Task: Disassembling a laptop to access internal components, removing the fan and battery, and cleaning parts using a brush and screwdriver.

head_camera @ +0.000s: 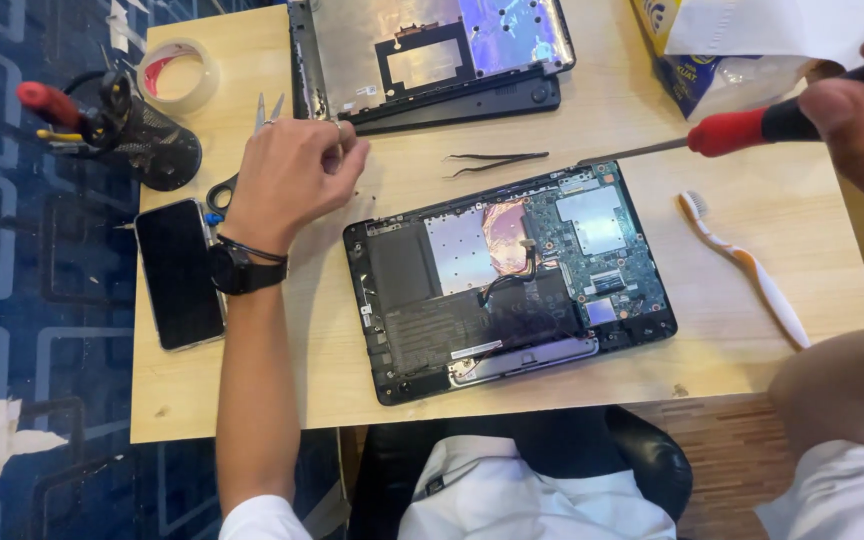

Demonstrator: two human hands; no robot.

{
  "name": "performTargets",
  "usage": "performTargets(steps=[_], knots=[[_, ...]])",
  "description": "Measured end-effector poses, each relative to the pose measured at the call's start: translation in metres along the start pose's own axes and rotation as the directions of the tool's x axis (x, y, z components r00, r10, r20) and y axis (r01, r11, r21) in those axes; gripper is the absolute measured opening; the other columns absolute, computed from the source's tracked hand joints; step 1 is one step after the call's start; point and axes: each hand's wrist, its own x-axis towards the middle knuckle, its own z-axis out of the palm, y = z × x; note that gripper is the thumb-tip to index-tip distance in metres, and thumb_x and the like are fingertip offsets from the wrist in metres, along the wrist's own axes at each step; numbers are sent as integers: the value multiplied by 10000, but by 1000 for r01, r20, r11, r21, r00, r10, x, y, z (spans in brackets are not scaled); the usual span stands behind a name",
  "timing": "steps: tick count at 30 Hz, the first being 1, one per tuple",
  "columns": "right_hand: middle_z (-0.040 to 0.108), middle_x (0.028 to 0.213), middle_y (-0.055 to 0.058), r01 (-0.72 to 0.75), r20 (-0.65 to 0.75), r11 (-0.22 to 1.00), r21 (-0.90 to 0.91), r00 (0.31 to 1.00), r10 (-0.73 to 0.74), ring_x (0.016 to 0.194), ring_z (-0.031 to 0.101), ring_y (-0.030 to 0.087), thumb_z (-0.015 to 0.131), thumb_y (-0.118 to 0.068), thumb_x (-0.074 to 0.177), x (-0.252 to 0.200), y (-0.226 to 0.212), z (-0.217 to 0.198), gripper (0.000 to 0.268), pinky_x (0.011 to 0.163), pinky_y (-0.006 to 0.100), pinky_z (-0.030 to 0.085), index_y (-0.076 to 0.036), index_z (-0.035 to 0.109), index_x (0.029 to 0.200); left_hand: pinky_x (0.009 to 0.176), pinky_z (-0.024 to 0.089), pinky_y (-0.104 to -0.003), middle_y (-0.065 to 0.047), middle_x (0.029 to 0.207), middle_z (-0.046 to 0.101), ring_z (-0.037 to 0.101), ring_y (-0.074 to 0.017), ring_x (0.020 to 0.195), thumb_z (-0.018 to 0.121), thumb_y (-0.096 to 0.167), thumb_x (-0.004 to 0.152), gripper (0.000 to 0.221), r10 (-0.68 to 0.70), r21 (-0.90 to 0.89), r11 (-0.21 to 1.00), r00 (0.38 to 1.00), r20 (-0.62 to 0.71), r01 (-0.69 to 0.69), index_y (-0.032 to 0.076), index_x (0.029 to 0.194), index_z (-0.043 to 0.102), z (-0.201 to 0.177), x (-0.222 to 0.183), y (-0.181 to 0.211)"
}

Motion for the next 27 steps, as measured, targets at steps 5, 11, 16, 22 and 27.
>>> performTargets(steps=[5, 11, 16, 22, 27], knots=[[457, 1342, 293, -55, 9, 996, 67, 998, 54, 1171, 503, 355, 601, -198, 1305, 2, 1, 7, 405, 1040, 423, 432, 106, 408, 1491, 554, 408, -438, -59, 564, 471, 449, -263, 547, 520, 231, 979, 377, -230, 35, 973, 958, 173, 227, 98, 641, 417, -7, -1, 0], [605, 1342, 178, -87, 40, 995, -55, 995, 90, 1089, 602, 263, 703, -288, 1295, 5, -16, 3, 372, 798, 344, 414, -3, 537, 1466, 655, 463, -504, -153, 836, 683, 591, -348, 726, 394, 255, 959, 315, -371, 48, 923, 845, 386, 383, 43, 877, 612, -12, 0, 0], [573, 1229, 145, -106, 55, 992, -74, 992, 110, 977, 540, 205, 674, -502, 1204, 8, 3, 6, 551, 684, 301, 349, -16, 542, 1429, 677, 516, -465, -27, 881, 719, 652, -257, 790, 623, 260, 988, 151, -374, 52, 921, 840, 394, 385, 140, 978, 714, -15, -2, -5], [631, 1175, 178, -88, 103, 992, -93, 990, 97, 967, 612, 229, 747, -251, 1240, 16, -50, -6, 367, 783, 320, 447, 46, 585, 1382, 718, 501, -443, 32, 784, 716, 660, -223, 771, 659, 128, 843, 128, -402, 23, 902, 822, 404, 430, 197, 843, 766, -24, 0, 2], [656, 1095, 207, 75, 156, 997, -21, 985, -71, 974, 655, 255, 768, -55, 1216, 41, -103, -10, 284, 850, 337, 506, 110, 564, 1325, 710, 520, -444, 35, 830, 740, 675, -217, 815, 707, 175, 876, 91, -389, 52, 912, 818, 425, 407, 198, 860, 794, -18, 0, -2]])
